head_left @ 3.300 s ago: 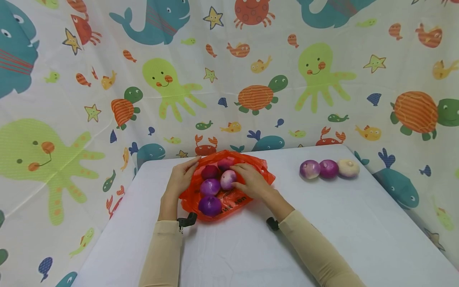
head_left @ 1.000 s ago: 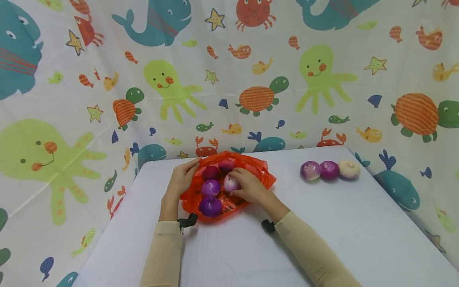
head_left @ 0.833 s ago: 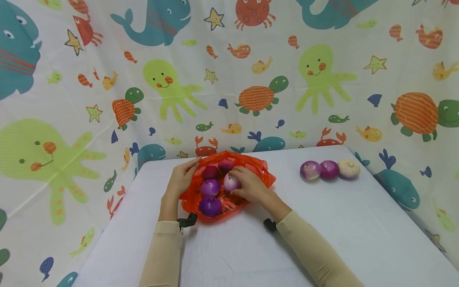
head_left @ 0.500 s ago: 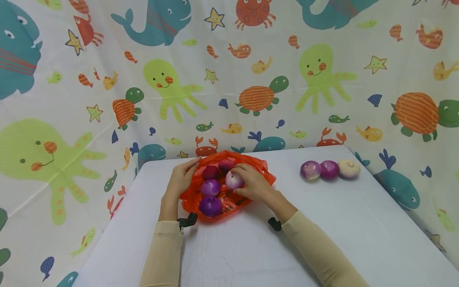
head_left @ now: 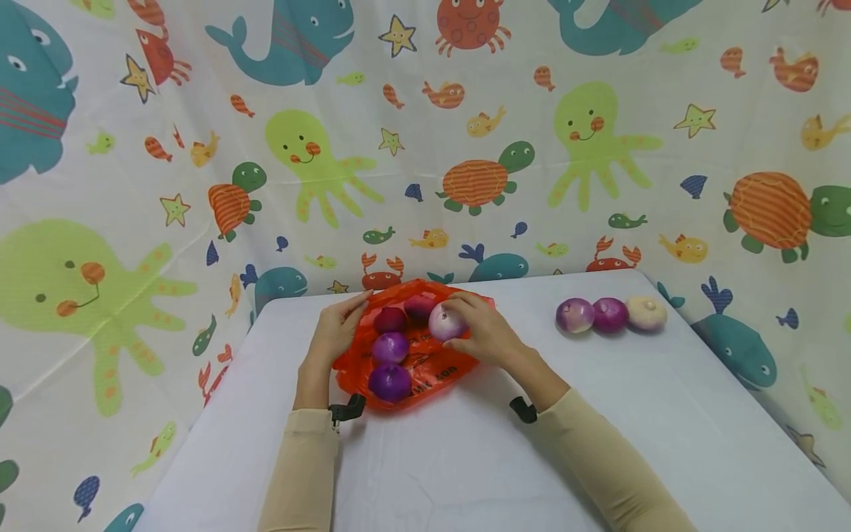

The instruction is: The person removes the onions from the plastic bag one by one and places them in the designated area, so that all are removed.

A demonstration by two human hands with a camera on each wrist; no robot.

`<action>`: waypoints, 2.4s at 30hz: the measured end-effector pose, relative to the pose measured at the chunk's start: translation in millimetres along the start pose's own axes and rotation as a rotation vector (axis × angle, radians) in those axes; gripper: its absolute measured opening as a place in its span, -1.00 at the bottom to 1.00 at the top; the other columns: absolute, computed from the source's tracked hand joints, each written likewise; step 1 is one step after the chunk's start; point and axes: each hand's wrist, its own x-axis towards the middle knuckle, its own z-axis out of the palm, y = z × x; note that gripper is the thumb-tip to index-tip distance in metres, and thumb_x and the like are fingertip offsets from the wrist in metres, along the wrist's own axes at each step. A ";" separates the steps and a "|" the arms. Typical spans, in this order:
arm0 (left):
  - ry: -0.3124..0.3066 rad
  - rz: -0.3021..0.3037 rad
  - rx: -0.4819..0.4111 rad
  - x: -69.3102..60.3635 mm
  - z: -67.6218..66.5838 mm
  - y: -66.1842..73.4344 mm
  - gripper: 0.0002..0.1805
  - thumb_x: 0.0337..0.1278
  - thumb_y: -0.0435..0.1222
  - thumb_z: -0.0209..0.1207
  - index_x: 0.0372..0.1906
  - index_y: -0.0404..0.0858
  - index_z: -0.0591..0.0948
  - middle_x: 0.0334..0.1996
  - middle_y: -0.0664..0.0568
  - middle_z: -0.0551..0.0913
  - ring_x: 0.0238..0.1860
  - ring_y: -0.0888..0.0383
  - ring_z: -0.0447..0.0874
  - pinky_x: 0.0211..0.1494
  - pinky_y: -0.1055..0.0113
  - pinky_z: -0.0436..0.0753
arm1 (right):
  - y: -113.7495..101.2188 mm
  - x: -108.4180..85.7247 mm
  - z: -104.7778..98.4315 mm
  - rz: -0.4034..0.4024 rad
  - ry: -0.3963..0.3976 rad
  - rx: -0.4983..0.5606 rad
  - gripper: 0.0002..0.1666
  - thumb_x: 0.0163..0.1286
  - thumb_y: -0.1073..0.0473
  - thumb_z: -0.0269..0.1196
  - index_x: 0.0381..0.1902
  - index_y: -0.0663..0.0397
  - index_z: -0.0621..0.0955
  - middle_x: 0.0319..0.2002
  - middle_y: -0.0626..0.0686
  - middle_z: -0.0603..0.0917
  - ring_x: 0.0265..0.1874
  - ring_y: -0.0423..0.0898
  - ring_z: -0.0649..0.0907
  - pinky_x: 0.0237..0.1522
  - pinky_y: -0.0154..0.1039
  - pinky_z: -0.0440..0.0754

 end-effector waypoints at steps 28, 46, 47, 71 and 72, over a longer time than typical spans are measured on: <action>0.005 0.039 0.013 1.2 0.9 -2.7 -0.56 0.60 0.00 0.04 0.45 0.21 0.53 0.38 -0.05 0.60 0.40 -0.13 0.56 0.38 -0.11 0.60 | 28.7 -15.3 -38.1 0.089 0.120 0.024 -0.22 0.16 0.04 0.61 0.32 -0.02 0.58 0.35 0.11 0.52 0.38 0.14 0.51 0.24 0.15 0.68; 0.002 0.024 0.024 1.3 0.0 -1.5 -0.55 0.60 -0.01 0.04 0.46 0.17 0.52 0.39 -0.07 0.60 0.40 -0.15 0.56 0.39 -0.12 0.59 | 45.7 -20.4 -56.6 0.141 0.140 0.011 -0.19 0.19 0.05 0.59 0.37 0.00 0.55 0.41 0.15 0.49 0.40 0.18 0.50 0.21 0.17 0.69; 0.000 0.021 0.021 1.4 0.0 -1.3 -0.55 0.60 -0.01 0.04 0.47 0.15 0.52 0.39 -0.07 0.59 0.41 -0.15 0.55 0.38 -0.12 0.59 | 46.7 -20.5 -57.4 0.142 0.144 0.011 -0.19 0.19 0.04 0.59 0.37 0.00 0.55 0.40 0.14 0.50 0.40 0.18 0.50 0.22 0.17 0.69; -0.002 0.020 0.001 1.0 0.4 -1.1 -0.52 0.60 0.00 0.04 0.47 0.07 0.52 0.39 -0.07 0.59 0.42 -0.16 0.53 0.37 -0.12 0.60 | 74.3 -26.8 -76.9 0.253 0.174 0.008 -0.19 0.21 0.08 0.58 0.39 0.00 0.53 0.41 0.19 0.48 0.42 0.23 0.47 0.25 0.27 0.64; -0.001 0.020 0.000 1.2 0.4 -1.2 -0.52 0.60 -0.01 0.05 0.47 0.07 0.52 0.39 -0.06 0.59 0.42 -0.15 0.53 0.37 -0.12 0.60 | 75.4 -27.2 -77.6 0.258 0.173 0.010 -0.18 0.21 0.08 0.58 0.39 0.00 0.52 0.42 0.19 0.48 0.42 0.24 0.46 0.25 0.27 0.63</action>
